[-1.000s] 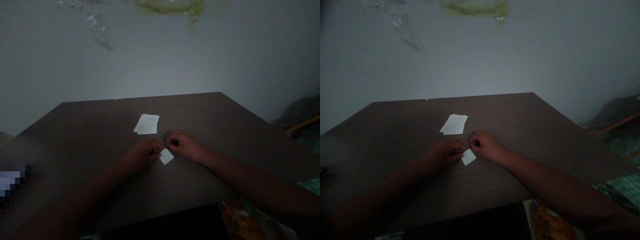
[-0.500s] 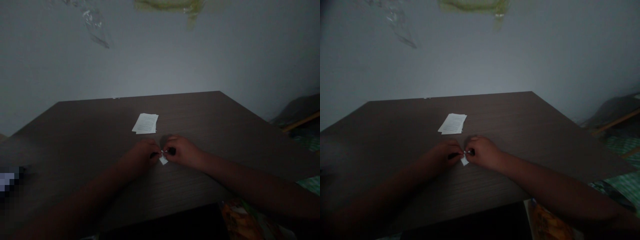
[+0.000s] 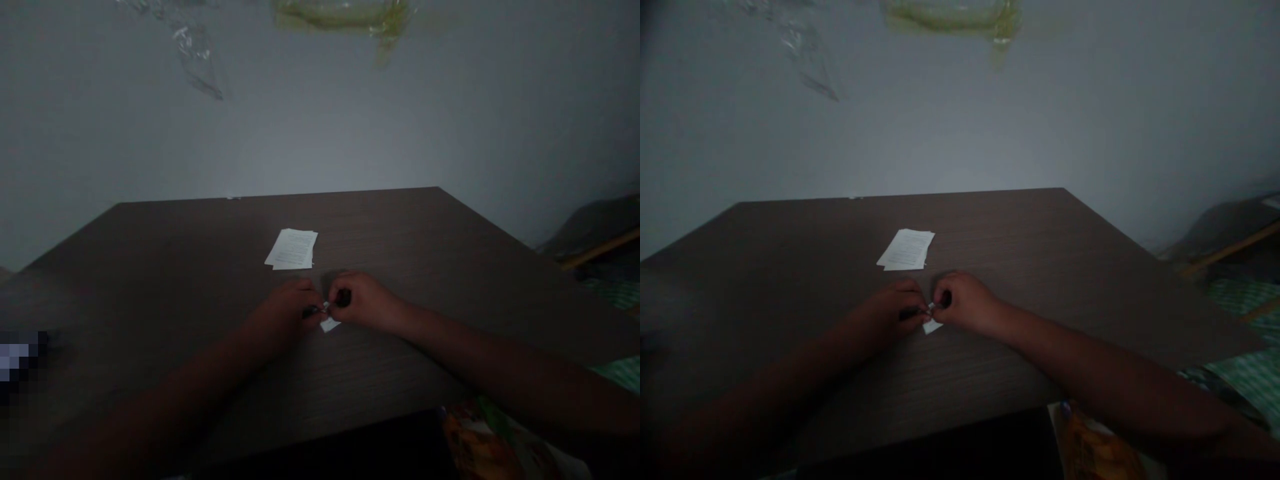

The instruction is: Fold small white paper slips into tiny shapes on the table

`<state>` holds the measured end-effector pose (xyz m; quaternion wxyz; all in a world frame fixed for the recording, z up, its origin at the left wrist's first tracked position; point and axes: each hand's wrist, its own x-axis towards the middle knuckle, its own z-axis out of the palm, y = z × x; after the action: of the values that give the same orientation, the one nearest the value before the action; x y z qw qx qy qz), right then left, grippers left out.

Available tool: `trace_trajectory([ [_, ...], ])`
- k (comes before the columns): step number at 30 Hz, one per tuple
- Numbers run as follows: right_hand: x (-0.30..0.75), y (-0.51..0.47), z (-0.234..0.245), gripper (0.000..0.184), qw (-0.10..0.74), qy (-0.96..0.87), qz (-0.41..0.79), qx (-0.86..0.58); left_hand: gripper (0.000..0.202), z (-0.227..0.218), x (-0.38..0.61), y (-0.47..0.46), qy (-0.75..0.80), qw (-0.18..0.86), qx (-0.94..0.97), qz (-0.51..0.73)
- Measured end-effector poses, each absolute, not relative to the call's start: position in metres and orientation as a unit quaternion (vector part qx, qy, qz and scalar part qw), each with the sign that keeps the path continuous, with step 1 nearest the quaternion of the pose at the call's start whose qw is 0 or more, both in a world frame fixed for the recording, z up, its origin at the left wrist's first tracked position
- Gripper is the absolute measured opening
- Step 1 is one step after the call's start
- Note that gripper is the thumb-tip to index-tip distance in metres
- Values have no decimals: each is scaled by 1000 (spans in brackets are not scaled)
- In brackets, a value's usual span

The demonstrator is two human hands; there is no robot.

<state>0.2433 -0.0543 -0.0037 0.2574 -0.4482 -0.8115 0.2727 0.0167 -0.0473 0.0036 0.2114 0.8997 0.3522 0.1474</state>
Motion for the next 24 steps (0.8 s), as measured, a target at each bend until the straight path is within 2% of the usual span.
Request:
trace_trajectory([
  [13,240,-50,-10,33,255,-808,236,-476,6,-1,17,-45,334,205,905,163],
  [20,242,-36,-12,27,250,-795,225,-506,5,4,17,-46,350,195,907,128],
  [24,249,-29,-11,26,276,-777,215,-523,1,3,16,-46,350,196,905,138],
])
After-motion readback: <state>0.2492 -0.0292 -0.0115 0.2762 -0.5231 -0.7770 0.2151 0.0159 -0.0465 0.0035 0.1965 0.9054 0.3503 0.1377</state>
